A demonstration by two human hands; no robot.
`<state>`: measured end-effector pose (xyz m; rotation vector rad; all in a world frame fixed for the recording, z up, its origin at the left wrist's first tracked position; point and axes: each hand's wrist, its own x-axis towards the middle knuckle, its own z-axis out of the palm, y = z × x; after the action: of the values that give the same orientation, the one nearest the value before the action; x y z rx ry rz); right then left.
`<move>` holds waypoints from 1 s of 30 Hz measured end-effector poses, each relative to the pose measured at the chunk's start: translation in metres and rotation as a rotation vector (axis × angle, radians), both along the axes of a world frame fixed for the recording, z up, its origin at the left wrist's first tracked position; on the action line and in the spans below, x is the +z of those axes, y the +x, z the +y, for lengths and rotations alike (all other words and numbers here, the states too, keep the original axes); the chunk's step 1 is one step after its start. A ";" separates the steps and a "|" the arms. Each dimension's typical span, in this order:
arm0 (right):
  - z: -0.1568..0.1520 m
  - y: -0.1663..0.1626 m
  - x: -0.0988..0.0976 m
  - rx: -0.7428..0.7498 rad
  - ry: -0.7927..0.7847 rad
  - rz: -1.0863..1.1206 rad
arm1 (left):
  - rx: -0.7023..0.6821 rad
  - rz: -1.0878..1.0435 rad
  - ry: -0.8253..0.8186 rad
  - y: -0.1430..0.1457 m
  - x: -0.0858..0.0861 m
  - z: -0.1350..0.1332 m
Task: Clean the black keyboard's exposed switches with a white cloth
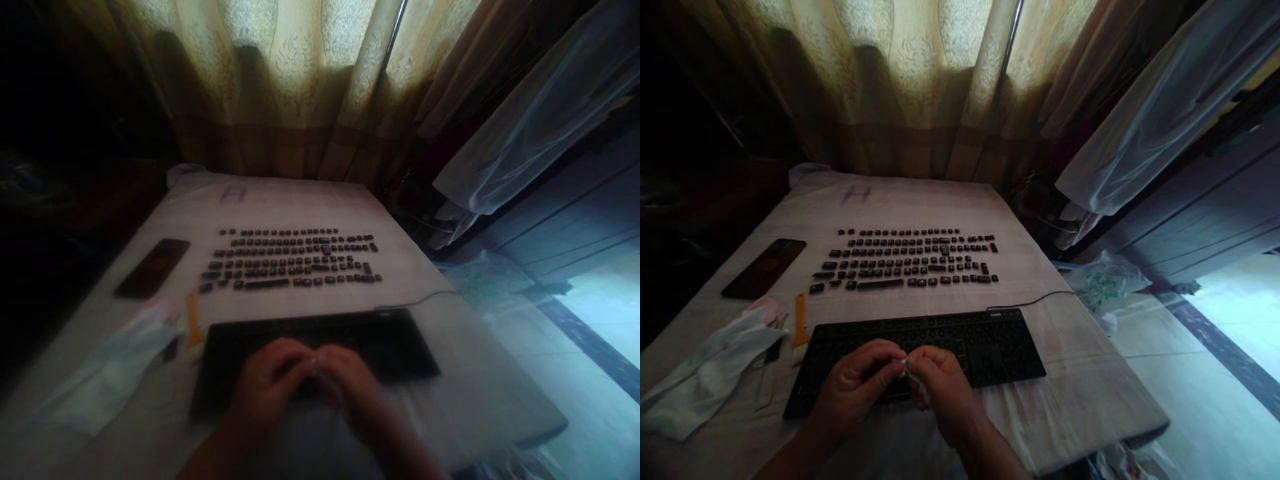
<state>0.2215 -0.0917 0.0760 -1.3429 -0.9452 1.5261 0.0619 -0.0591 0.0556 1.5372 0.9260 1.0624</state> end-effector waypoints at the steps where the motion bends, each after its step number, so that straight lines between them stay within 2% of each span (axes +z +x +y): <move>1: 0.000 0.002 0.003 0.022 0.002 0.012 | -0.030 0.038 0.114 -0.003 -0.001 0.001; 3: 0.001 0.006 0.007 0.062 0.021 -0.006 | -0.093 0.096 0.281 -0.008 -0.002 0.003; 5: 0.001 0.007 0.007 0.097 0.032 -0.037 | -0.135 0.134 0.338 -0.012 -0.002 0.005; 7: 0.001 0.004 0.003 0.110 0.025 -0.069 | -0.113 0.150 0.301 -0.014 0.000 0.006; 9: 0.000 0.000 -0.004 0.076 0.058 -0.136 | -0.016 0.152 0.168 -0.012 0.003 0.006; 11: -0.003 -0.002 -0.010 0.001 0.215 -0.283 | 0.096 0.126 -0.040 -0.009 0.007 0.007; 13: -0.005 -0.002 -0.014 -0.037 0.485 -0.485 | 0.151 0.058 -0.258 -0.004 0.009 0.007; 15: -0.006 0.000 -0.017 -0.011 0.749 -0.686 | 0.150 -0.028 -0.421 0.000 0.011 0.008; 17: -0.004 0.003 -0.018 0.019 0.947 -0.832 | 0.145 -0.079 -0.521 0.003 0.012 0.007; 20: 0.001 0.005 -0.018 -0.022 1.091 -0.871 | 0.132 -0.093 -0.573 0.004 0.011 0.004; 23: 0.003 0.001 -0.014 -0.087 1.029 -0.722 | 0.116 -0.097 -0.510 0.003 0.008 0.000; 25: 0.004 -0.002 -0.012 -0.140 0.882 -0.614 | 0.114 -0.052 -0.403 0.003 0.006 -0.002; 27: 0.004 -0.004 -0.011 -0.180 0.628 -0.501 | 0.114 0.025 -0.213 0.001 0.003 -0.003; 30: 0.004 -0.005 -0.009 -0.152 0.196 -0.204 | 0.080 0.128 0.217 -0.002 -0.001 -0.003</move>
<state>0.2166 -0.0877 0.0667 -1.4114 -1.0639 1.1676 0.0599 -0.0621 0.0542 1.7766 0.9923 1.1625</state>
